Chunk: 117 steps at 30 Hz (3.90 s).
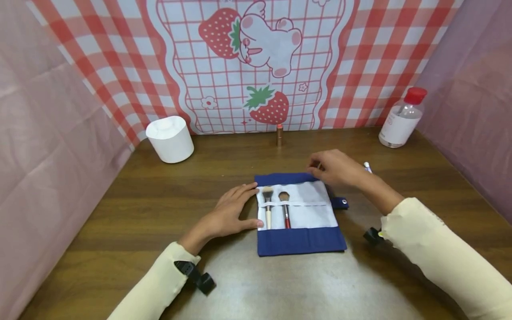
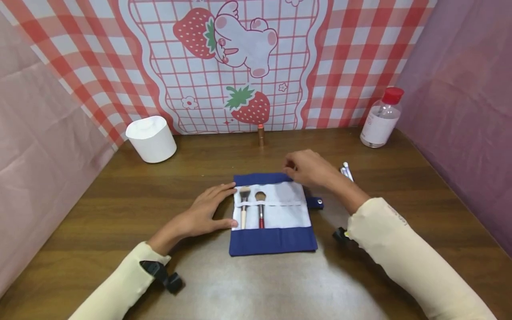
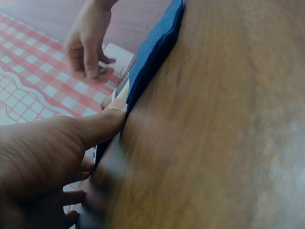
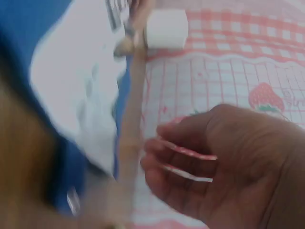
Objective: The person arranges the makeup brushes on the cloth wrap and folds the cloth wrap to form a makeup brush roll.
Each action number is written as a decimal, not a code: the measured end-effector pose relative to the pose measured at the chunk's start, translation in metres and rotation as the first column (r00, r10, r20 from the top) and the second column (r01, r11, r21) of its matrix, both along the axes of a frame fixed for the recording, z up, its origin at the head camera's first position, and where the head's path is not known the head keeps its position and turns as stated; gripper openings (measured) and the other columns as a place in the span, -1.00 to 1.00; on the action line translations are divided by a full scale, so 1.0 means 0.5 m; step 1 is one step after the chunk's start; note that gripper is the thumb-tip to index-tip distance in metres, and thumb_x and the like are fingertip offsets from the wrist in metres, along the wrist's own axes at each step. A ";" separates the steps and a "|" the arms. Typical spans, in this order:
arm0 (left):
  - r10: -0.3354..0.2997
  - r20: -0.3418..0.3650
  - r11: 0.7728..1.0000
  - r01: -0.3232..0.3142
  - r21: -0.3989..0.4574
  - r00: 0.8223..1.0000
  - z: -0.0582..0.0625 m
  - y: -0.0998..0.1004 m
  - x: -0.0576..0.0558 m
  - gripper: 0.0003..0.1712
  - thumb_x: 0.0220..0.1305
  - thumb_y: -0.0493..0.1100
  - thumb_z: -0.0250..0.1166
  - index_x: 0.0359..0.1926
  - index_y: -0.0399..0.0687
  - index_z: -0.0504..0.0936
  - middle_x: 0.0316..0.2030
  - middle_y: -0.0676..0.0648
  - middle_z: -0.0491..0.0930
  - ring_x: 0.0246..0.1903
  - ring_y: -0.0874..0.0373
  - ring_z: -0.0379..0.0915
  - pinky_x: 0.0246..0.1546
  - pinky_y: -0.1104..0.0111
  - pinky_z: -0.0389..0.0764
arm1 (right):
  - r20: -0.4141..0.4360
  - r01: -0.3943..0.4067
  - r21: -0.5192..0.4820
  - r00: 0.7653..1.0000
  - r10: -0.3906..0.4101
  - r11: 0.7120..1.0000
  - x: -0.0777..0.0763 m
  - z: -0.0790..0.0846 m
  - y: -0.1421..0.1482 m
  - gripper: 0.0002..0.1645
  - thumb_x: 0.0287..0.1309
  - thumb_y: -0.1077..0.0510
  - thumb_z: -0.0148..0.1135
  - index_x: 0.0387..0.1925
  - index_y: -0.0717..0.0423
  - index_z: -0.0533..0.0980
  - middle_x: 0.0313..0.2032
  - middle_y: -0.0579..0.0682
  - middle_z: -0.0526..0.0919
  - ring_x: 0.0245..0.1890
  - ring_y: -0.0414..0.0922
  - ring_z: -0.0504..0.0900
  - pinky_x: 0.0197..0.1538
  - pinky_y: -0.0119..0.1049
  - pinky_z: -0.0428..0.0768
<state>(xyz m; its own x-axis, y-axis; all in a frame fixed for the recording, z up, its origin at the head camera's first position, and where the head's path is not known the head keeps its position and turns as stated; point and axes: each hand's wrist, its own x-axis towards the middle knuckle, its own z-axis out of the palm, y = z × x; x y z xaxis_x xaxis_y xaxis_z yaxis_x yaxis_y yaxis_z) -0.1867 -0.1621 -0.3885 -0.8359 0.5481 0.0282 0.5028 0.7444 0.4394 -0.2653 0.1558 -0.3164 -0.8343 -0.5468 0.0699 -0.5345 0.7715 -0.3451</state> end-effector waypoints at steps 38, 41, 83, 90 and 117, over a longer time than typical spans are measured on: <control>0.009 0.017 1.000 -0.009 0.003 1.000 0.000 0.000 0.000 0.09 0.20 0.37 0.33 0.57 -0.01 0.13 0.57 0.02 -0.04 0.53 -0.09 -0.19 0.43 -0.12 -0.09 | 0.228 0.360 -0.312 0.927 -0.299 0.879 -0.049 0.000 0.094 -0.54 0.40 0.08 0.19 0.14 0.34 0.48 -0.17 0.22 0.65 -0.40 0.07 0.74 -0.31 -0.17 0.70; 0.008 0.012 1.000 -0.008 -0.003 1.000 -0.002 0.001 -0.001 0.09 0.21 0.38 0.32 0.57 0.00 0.12 0.57 0.03 -0.04 0.53 -0.08 -0.19 0.43 -0.12 -0.08 | 0.312 0.375 -0.436 0.916 -0.254 0.818 -0.050 -0.013 0.080 -0.55 0.41 0.14 0.18 0.17 0.37 0.41 -0.16 0.26 0.65 -0.39 0.13 0.74 -0.28 -0.04 0.71; 0.002 0.002 1.000 -0.002 0.010 1.000 -0.004 0.002 -0.006 0.09 0.20 0.36 0.36 0.55 -0.05 0.15 0.57 -0.01 -0.03 0.52 -0.13 -0.17 0.43 -0.11 -0.08 | 0.605 0.270 -0.527 0.786 0.132 0.806 -0.034 -0.091 -0.005 -0.32 0.40 0.29 0.16 0.39 0.40 0.11 -0.12 0.31 0.64 -0.31 0.03 0.68 -0.20 -0.09 0.70; 0.002 0.005 1.000 -0.002 0.012 1.000 -0.003 0.001 -0.007 0.09 0.20 0.36 0.35 0.56 -0.05 0.14 0.57 0.00 -0.04 0.53 -0.11 -0.18 0.43 -0.12 -0.07 | 0.575 0.149 -0.478 0.798 0.180 0.866 -0.034 -0.092 -0.004 -0.46 0.37 0.29 0.18 0.26 0.43 0.24 -0.20 0.21 0.68 -0.31 0.01 0.62 -0.24 -0.19 0.63; 0.010 0.019 1.000 -0.010 0.014 1.000 0.002 0.001 -0.001 0.09 0.21 0.35 0.35 0.56 -0.03 0.13 0.57 0.00 -0.05 0.53 -0.11 -0.20 0.43 -0.13 -0.08 | 0.297 0.079 -0.196 0.955 -0.017 0.978 -0.016 -0.025 0.033 -0.67 0.47 -0.04 0.13 0.04 0.03 0.66 -0.18 0.00 0.69 -0.21 -0.04 0.60 -0.17 -0.15 0.59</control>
<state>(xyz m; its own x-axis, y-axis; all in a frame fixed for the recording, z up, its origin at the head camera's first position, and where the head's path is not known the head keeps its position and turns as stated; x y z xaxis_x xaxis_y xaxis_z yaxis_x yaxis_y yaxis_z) -0.1871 -0.1616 -0.3877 -0.8417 0.5396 0.0200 0.4872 0.7429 0.4592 -0.2734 0.1723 -0.3289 -0.8596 -0.5054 -0.0758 -0.3505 0.6909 -0.6323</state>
